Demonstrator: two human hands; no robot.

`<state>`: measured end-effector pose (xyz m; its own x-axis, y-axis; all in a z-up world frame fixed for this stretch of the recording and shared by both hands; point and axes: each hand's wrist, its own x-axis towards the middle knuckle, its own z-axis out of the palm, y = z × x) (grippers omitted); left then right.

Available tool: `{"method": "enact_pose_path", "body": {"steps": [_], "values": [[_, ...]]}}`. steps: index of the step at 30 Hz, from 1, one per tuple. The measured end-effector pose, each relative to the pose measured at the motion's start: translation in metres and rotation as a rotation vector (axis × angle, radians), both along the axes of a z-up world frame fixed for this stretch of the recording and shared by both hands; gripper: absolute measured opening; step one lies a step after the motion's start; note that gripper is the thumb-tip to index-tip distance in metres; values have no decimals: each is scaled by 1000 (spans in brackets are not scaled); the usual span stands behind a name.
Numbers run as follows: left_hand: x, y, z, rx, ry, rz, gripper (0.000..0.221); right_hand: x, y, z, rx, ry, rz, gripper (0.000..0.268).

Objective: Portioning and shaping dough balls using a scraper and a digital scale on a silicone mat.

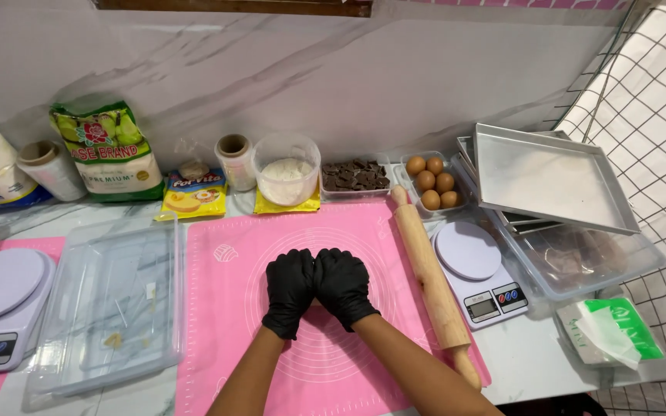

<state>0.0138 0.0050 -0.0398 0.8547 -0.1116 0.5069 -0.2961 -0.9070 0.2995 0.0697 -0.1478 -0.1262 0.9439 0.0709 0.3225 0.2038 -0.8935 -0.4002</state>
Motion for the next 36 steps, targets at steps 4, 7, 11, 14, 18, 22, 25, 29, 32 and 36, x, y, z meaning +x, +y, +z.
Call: {"method": "enact_pose_path", "body": {"steps": [4,7,11,14,18,22,25,29,32,36], "values": [[6,-6,9,-4,-19,88,40,6,10,20,-11,-40,-28,46],[6,-8,10,13,-153,165,43,3,15,30,-30,-70,-48,46],[-8,-8,19,26,-281,220,41,-7,15,41,-73,-142,-77,46],[-4,-10,10,66,-408,224,33,-30,8,102,-14,8,5,51],[-1,-4,25,26,-340,155,22,-54,-6,188,318,436,194,50],[17,-13,44,-145,-127,89,22,3,-7,156,307,319,97,41],[38,-23,20,-359,148,55,31,32,-5,108,276,321,35,46],[24,-17,6,-321,292,60,45,-4,6,106,209,357,64,53],[12,-18,1,-245,159,38,40,-31,7,124,119,340,76,55],[-10,-15,12,-78,24,12,35,-72,10,163,18,307,60,57]]}}
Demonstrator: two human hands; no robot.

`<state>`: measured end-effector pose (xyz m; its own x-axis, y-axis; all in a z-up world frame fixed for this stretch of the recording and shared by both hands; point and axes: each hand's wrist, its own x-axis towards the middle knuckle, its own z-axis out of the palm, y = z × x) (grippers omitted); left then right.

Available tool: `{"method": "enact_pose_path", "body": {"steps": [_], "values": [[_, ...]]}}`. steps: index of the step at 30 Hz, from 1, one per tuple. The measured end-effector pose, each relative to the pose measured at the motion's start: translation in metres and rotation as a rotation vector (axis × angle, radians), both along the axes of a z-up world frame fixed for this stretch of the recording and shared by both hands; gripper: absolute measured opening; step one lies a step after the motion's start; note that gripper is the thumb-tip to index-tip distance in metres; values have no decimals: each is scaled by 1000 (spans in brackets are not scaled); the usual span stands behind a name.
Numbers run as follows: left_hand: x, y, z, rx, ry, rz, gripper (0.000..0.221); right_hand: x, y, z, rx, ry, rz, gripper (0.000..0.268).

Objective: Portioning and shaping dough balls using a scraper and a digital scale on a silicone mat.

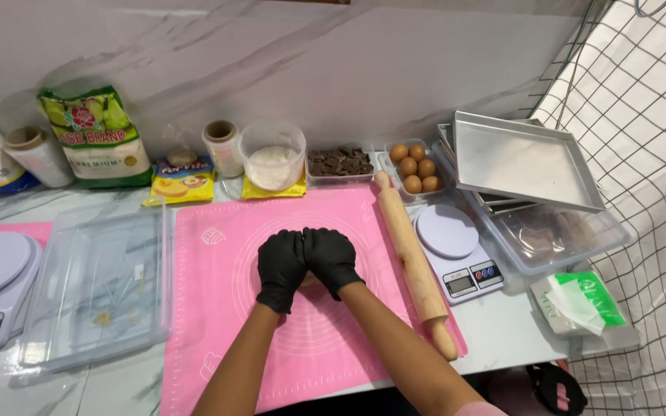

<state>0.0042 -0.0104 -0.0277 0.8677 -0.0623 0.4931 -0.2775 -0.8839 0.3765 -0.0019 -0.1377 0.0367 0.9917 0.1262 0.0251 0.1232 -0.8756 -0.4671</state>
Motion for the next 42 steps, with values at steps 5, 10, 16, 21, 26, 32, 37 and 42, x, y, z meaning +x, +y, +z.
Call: {"method": "enact_pose_path", "body": {"steps": [5,10,16,21,26,32,37,42], "values": [[-4,-2,6,24,-97,53,34,7,0,-26,-33,-149,1,58],[5,-3,19,-47,-5,105,43,29,0,-30,-48,-126,23,61],[21,2,-6,-152,90,170,49,57,-5,-81,-98,-210,-55,49],[30,14,-18,-456,223,23,43,2,2,15,184,-211,26,50],[36,41,-13,-1110,472,-115,65,21,-5,-44,163,-414,38,45],[41,52,-16,-1261,543,-168,71,35,3,-45,157,-728,59,41],[50,63,-13,-1390,636,-318,77,36,2,-48,174,-808,61,34],[42,57,-3,-1172,630,-136,55,23,-18,-23,281,-371,132,46]]}}
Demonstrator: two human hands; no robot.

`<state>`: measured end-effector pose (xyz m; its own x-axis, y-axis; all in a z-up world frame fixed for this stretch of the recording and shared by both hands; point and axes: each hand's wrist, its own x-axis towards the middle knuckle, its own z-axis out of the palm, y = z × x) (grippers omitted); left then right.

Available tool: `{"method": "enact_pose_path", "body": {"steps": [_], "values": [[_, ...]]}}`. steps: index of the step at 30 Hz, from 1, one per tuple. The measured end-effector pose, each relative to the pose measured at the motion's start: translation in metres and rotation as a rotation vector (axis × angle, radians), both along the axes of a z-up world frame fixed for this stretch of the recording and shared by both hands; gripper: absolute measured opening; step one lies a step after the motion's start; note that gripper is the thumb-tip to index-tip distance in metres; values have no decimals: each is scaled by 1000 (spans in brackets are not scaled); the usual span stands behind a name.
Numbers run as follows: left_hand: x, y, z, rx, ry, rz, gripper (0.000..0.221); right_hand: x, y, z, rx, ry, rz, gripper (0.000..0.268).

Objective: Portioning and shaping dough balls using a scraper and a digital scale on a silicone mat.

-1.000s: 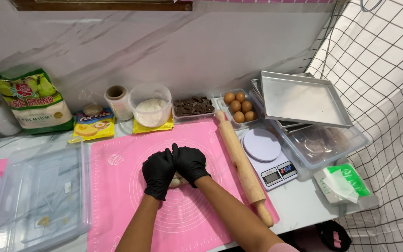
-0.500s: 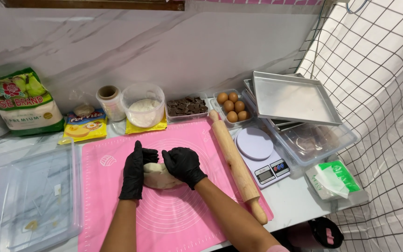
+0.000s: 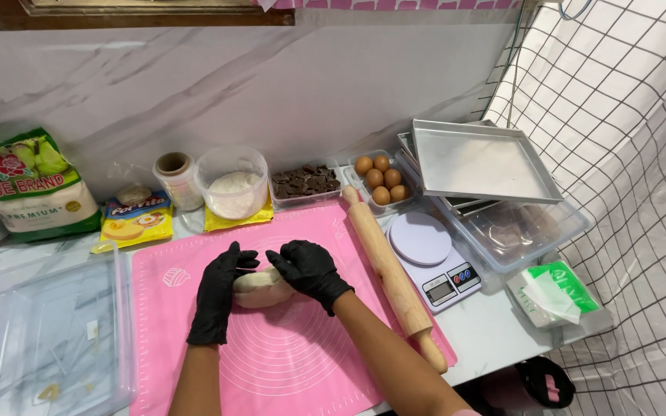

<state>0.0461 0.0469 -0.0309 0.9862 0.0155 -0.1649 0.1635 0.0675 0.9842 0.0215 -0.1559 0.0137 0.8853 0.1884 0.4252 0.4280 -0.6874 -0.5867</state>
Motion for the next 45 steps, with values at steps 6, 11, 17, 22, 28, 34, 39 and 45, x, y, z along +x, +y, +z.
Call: {"method": "enact_pose_path", "body": {"steps": [6,11,17,22,28,34,39,45], "values": [[-18,-37,6,818,-146,175,34,0,0,2,-22,163,-131,60],[-22,-45,-4,860,-159,187,32,5,8,-24,-109,131,-136,53],[-12,-53,-4,921,-224,215,32,15,10,-54,-232,32,-163,47],[-2,-51,1,975,-273,246,34,19,8,-36,-193,123,-107,52],[-14,-54,-10,1041,-302,256,40,12,10,-12,-193,178,-133,56],[-26,-45,8,840,-284,145,40,20,9,-22,-179,218,-113,58],[-27,-27,33,187,-125,-14,47,5,8,-23,-116,183,-110,55],[-63,-39,42,761,-278,13,39,-4,16,-46,-167,-23,-98,50]]}}
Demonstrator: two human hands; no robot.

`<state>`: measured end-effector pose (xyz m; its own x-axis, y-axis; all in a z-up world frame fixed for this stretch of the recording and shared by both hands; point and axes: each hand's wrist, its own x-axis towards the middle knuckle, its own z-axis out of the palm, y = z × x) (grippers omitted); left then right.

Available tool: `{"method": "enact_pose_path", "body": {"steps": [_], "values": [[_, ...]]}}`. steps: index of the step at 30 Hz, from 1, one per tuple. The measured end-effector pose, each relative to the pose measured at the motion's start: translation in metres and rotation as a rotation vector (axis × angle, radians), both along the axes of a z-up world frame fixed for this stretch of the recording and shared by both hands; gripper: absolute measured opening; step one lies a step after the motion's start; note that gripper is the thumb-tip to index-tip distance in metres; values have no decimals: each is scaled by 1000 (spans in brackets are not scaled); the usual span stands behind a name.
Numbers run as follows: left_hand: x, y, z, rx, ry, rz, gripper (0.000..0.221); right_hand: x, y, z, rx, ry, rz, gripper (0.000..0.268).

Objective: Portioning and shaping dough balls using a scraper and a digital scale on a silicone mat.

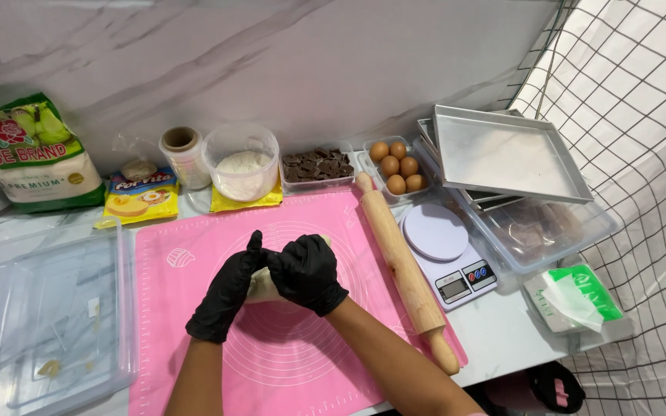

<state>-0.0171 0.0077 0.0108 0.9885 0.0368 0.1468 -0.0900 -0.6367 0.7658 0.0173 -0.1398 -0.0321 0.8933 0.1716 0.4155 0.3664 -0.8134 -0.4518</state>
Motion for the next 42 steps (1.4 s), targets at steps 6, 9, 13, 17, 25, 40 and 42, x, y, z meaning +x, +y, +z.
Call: {"method": "enact_pose_path", "body": {"steps": [6,9,13,17,25,40,42], "values": [[25,16,-11,-5,-530,72,34,4,-7,-16,-43,-163,20,45],[30,23,-19,235,-796,120,33,12,-3,-21,-69,-239,30,43],[57,19,-69,331,-128,226,46,21,7,-15,-105,-314,31,41],[51,18,-64,274,-402,161,39,13,9,4,-83,-186,32,38],[39,16,-33,335,-575,111,15,33,-6,11,595,286,-202,35],[39,2,-46,369,-501,216,42,12,5,16,-149,70,-15,43],[38,1,-48,378,-486,240,49,21,2,-6,-65,36,-102,47]]}}
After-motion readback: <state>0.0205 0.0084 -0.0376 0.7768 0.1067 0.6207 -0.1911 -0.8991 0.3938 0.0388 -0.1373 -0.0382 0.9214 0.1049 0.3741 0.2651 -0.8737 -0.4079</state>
